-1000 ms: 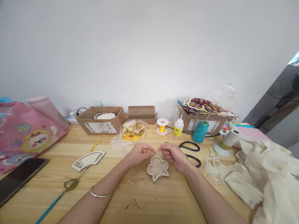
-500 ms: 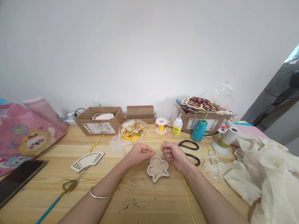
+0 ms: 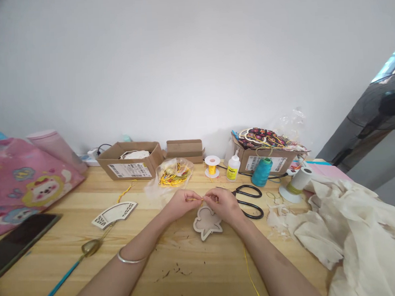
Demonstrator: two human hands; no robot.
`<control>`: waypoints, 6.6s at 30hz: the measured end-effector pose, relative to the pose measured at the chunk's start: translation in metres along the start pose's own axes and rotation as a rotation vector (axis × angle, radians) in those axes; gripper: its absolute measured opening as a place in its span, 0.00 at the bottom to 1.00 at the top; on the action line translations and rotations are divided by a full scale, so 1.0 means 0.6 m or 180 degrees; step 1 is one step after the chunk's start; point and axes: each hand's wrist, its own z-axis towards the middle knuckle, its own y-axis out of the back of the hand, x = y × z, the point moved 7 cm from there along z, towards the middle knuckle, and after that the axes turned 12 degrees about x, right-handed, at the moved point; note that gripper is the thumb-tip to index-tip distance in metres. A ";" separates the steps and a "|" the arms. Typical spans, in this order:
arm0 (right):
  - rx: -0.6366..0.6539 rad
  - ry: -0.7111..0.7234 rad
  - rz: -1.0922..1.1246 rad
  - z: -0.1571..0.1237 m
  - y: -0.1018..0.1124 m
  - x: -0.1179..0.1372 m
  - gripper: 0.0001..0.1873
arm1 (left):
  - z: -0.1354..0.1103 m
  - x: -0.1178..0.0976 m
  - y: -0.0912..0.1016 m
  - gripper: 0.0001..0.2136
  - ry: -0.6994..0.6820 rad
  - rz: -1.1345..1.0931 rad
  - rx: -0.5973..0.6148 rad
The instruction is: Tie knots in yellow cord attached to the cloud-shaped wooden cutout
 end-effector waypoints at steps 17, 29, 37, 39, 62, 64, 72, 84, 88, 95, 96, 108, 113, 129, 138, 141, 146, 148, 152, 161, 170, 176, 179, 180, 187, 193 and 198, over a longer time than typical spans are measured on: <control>-0.0121 0.0204 0.0045 -0.005 0.009 0.018 0.15 | -0.003 -0.008 0.000 0.12 -0.0055 -0.0067 -0.0008; -0.0350 0.0561 -0.0291 -0.017 0.016 0.047 0.15 | 0.000 -0.007 0.002 0.11 -0.0137 -0.0199 -0.0002; -0.0567 0.0443 -0.0286 -0.017 0.024 0.044 0.15 | -0.001 -0.007 0.003 0.12 -0.0142 -0.0257 -0.0055; -0.0544 0.0558 -0.0301 -0.019 0.023 0.052 0.15 | 0.000 -0.005 0.004 0.12 -0.0133 -0.0272 -0.0068; -0.0548 -0.0027 0.0440 -0.009 0.022 0.005 0.12 | -0.003 -0.014 0.005 0.12 -0.0123 -0.0522 -0.0133; -0.0540 -0.0028 0.0470 -0.009 0.022 0.005 0.12 | -0.003 -0.010 0.006 0.12 -0.0090 -0.0567 -0.0169; -0.0472 -0.0012 0.0552 -0.007 0.019 0.003 0.12 | -0.002 -0.005 0.006 0.13 -0.0142 -0.0711 -0.0160; -0.0380 -0.0004 0.0585 -0.007 0.015 0.003 0.12 | -0.002 -0.004 0.003 0.11 -0.0100 -0.0975 -0.0090; -0.0388 0.0004 0.0596 -0.007 0.015 0.004 0.12 | -0.003 -0.008 0.002 0.11 -0.0144 -0.0971 -0.0060; -0.0506 -0.0055 0.0719 -0.011 0.026 0.008 0.12 | -0.004 -0.013 0.006 0.10 -0.0147 -0.0986 -0.0126; -0.0515 -0.0064 0.0753 -0.012 0.028 0.009 0.12 | -0.004 -0.013 0.006 0.10 -0.0164 -0.1007 -0.0118; -0.0460 -0.0373 0.1172 -0.012 0.023 0.000 0.13 | -0.005 -0.009 0.009 0.11 -0.0106 -0.0919 -0.0142; -0.0306 -0.0325 0.1107 -0.010 0.013 0.003 0.15 | -0.002 -0.003 0.010 0.11 -0.0139 -0.0860 -0.0190; -0.0254 -0.0242 0.0905 -0.008 0.012 0.007 0.14 | -0.005 -0.006 0.006 0.09 -0.0124 -0.0839 -0.0096; -0.0416 -0.0409 0.1170 -0.010 0.015 0.002 0.13 | -0.004 -0.006 -0.001 0.11 -0.0067 -0.0965 -0.0010; -0.0451 -0.0416 0.1170 -0.011 0.018 0.002 0.13 | -0.003 -0.007 -0.001 0.11 -0.0111 -0.0939 -0.0009; -0.0492 -0.0380 0.1133 -0.010 0.022 -0.003 0.13 | -0.003 -0.008 -0.001 0.11 -0.0136 -0.0869 -0.0024; -0.0493 -0.0372 0.1132 -0.009 0.021 -0.004 0.13 | -0.003 -0.008 -0.001 0.10 -0.0153 -0.0882 -0.0015; -0.0509 -0.0376 0.1124 -0.010 0.021 -0.003 0.13 | -0.003 -0.008 0.000 0.10 -0.0190 -0.0894 -0.0027; -0.0202 -0.0195 0.0564 -0.005 0.017 0.003 0.15 | -0.004 -0.004 0.001 0.11 -0.0088 -0.0571 -0.0053; -0.0058 0.0322 -0.0215 -0.008 0.004 0.030 0.14 | -0.002 -0.007 0.007 0.11 -0.0091 -0.0427 -0.0155; -0.0149 0.0173 -0.0135 -0.006 0.011 0.022 0.14 | -0.003 -0.008 0.007 0.11 -0.0133 -0.0413 -0.0125; -0.0180 0.0126 -0.0091 -0.007 0.012 0.023 0.14 | -0.004 -0.008 0.004 0.11 -0.0152 -0.0500 -0.0070; -0.0201 0.0123 -0.0086 -0.008 0.013 0.025 0.14 | -0.004 -0.008 0.003 0.11 -0.0154 -0.0533 -0.0066; -0.0263 0.0174 -0.0011 -0.009 0.018 0.027 0.14 | -0.003 -0.010 0.003 0.11 -0.0079 -0.0472 -0.0130; -0.0213 -0.0413 0.0714 -0.008 0.009 -0.006 0.16 | -0.003 -0.010 0.004 0.09 -0.0128 -0.0458 -0.0091; -0.0161 -0.0505 0.1688 -0.012 0.010 -0.005 0.17 | -0.002 -0.005 0.007 0.08 -0.0128 -0.0467 -0.0149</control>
